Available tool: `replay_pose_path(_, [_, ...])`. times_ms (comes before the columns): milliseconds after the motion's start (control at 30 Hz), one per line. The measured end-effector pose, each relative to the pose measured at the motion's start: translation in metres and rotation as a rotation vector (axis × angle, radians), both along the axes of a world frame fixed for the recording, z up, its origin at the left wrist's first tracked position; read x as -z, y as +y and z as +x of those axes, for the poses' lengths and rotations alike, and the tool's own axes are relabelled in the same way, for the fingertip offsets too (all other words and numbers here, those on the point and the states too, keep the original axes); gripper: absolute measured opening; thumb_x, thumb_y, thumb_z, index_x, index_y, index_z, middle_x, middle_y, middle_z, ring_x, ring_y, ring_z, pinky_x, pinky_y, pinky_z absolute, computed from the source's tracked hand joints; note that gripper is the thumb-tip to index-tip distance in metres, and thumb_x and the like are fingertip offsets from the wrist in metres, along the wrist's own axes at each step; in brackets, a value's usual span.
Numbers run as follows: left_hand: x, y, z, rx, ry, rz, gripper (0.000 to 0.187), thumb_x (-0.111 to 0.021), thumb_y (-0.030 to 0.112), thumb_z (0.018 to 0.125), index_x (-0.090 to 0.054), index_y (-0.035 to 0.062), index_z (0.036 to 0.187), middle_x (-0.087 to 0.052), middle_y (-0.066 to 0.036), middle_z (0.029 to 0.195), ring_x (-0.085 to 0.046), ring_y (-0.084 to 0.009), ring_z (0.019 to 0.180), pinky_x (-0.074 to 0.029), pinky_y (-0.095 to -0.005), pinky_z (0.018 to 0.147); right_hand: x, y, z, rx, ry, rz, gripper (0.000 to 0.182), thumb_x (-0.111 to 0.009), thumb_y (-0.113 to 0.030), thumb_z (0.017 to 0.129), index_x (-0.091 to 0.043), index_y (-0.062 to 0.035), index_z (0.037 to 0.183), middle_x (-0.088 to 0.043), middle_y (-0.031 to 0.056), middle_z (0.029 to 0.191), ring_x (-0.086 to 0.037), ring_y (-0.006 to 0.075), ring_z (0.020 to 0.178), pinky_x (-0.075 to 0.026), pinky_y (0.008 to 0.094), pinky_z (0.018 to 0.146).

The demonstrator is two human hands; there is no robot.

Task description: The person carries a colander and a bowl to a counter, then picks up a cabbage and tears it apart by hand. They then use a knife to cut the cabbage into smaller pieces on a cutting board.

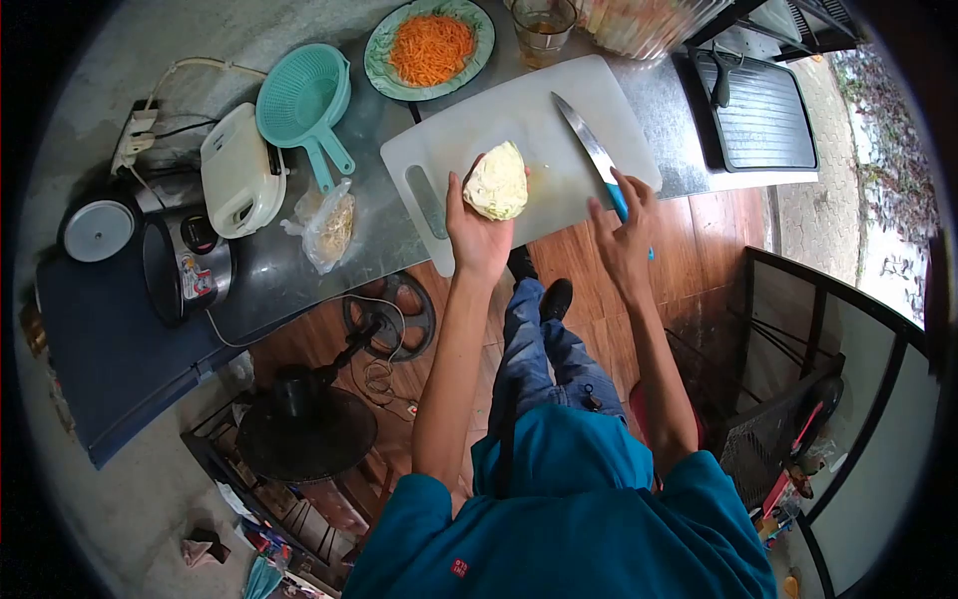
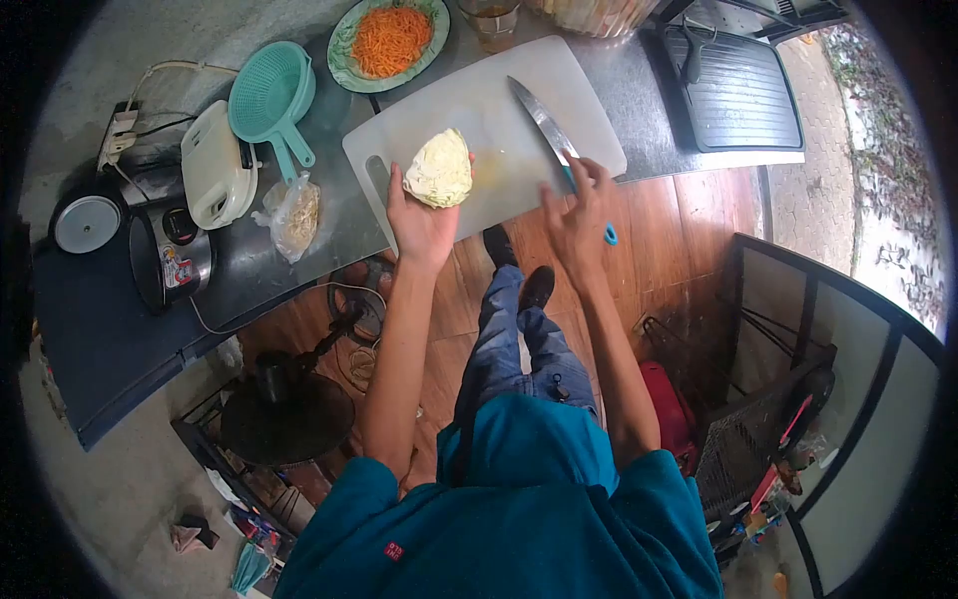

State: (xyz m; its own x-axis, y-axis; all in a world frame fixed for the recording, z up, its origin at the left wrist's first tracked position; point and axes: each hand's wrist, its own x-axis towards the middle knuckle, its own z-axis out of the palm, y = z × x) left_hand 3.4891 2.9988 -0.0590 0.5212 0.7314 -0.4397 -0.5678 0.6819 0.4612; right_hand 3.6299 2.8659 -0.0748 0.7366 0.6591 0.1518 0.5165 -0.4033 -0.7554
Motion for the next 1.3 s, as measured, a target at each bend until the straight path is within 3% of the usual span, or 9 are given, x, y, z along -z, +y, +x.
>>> replay_pose_path(67, [-0.008, -0.005, 0.001, 0.034, 0.002, 0.059, 0.062, -0.032, 0.045, 0.103, -0.037, -0.0027, 0.143, -0.048, -0.021, 0.139, -0.05, -0.0366, 0.126, -0.039, -0.0433, 0.108, -0.051, 0.019, -0.019, -0.131, 0.371, 0.154, 0.051, -0.074, -0.018, 0.081, -0.059, -0.0035, 0.128, -0.053, 0.0194, 0.126, -0.051, 0.0332, 0.116, -0.043, 0.041, 0.097])
replay_pose_path(300, [-0.035, -0.017, -0.009, 0.234, 0.272, 0.275, 0.062, -0.039, 0.046, 0.103, -0.031, 0.0039, 0.148, -0.047, -0.011, 0.137, -0.049, -0.0201, 0.125, -0.041, -0.0341, 0.104, -0.077, 0.047, -0.034, -0.41, 0.099, 0.126, 0.05, -0.076, -0.027, 0.081, -0.062, -0.0081, 0.126, -0.053, 0.0193, 0.13, -0.054, 0.0334, 0.114, -0.044, 0.0427, 0.098])
replay_pose_path(367, [-0.041, -0.012, -0.015, 0.307, 0.44, 0.388, 0.069, -0.05, 0.048, 0.099, -0.032, 0.0028, 0.147, -0.051, -0.01, 0.124, -0.053, -0.0133, 0.113, -0.045, -0.0254, 0.091, -0.075, 0.049, -0.031, -0.452, 0.263, 0.098, 0.047, -0.076, -0.029, 0.08, -0.064, -0.0094, 0.122, -0.054, 0.0183, 0.128, -0.053, 0.0333, 0.116, -0.047, 0.0429, 0.096])
replay_pose_path(733, [-0.044, -0.013, -0.011, 0.146, 0.729, 0.651, 0.056, -0.052, 0.035, 0.101, -0.037, 0.0005, 0.143, -0.057, -0.018, 0.121, -0.057, -0.0212, 0.109, -0.047, -0.0307, 0.09, -0.069, 0.062, -0.04, -0.413, 0.384, 0.246, 0.041, -0.068, -0.019, 0.086, -0.058, 0.003, 0.119, -0.063, 0.018, 0.112, -0.065, 0.029, 0.103, -0.06, 0.0363, 0.079])
replay_pose_path(800, [-0.046, -0.011, -0.01, 0.092, 0.746, 0.627, 0.054, -0.055, 0.029, 0.1, -0.037, -0.0005, 0.142, -0.057, -0.018, 0.121, -0.057, -0.0212, 0.109, -0.047, -0.031, 0.091, -0.062, 0.064, -0.038, -0.383, 0.574, 0.22, 0.041, -0.064, -0.018, 0.092, -0.053, -0.0005, 0.128, -0.061, 0.0128, 0.114, -0.061, 0.0215, 0.105, -0.056, 0.0335, 0.087])
replay_pose_path(1067, [-0.022, 0.007, -0.02, 0.07, 0.765, 0.721, 0.054, -0.064, 0.015, 0.093, -0.042, 0.0006, 0.14, -0.054, -0.015, 0.127, -0.055, -0.0201, 0.111, -0.046, -0.0302, 0.094, -0.017, 0.063, -0.023, -0.215, 1.483, 0.657, 0.048, -0.054, -0.011, 0.094, -0.039, 0.0007, 0.138, -0.056, 0.0174, 0.12, -0.063, 0.0276, 0.101, -0.056, 0.0422, 0.088])
replay_pose_path(1200, [-0.006, 0.009, -0.019, 0.056, 0.782, 0.824, 0.063, -0.072, 0.018, 0.088, -0.04, 0.0002, 0.14, -0.056, -0.016, 0.125, -0.057, -0.0202, 0.107, -0.048, -0.0304, 0.091, -0.01, 0.067, -0.021, -0.069, 1.438, 0.579, 0.044, -0.06, -0.012, 0.091, -0.045, 0.0021, 0.129, -0.06, 0.0167, 0.114, -0.065, 0.0269, 0.096, -0.056, 0.0394, 0.084])
replay_pose_path(1267, [0.001, 0.008, -0.018, 0.009, 0.837, 0.815, 0.064, -0.073, 0.019, 0.087, -0.04, 0.0004, 0.14, -0.056, -0.016, 0.125, -0.058, -0.0202, 0.107, -0.048, -0.0309, 0.091, 0.007, 0.07, -0.013, -0.075, 0.854, 0.213, 0.042, -0.069, -0.015, 0.085, -0.05, -0.0006, 0.119, -0.065, 0.0152, 0.106, -0.067, 0.0257, 0.089, -0.055, 0.0375, 0.076])
replay_pose_path(1300, [0.001, 0.01, -0.017, -0.04, 0.894, 0.806, 0.065, -0.073, 0.02, 0.087, -0.04, 0.0006, 0.14, -0.056, -0.016, 0.125, -0.058, -0.0203, 0.107, -0.049, -0.0313, 0.091, 0.008, 0.071, -0.008, -0.078, 0.851, 0.214, 0.042, -0.069, -0.015, 0.085, -0.05, -0.0006, 0.119, -0.065, 0.0152, 0.106, -0.067, 0.0257, 0.089, -0.055, 0.0375, 0.076])
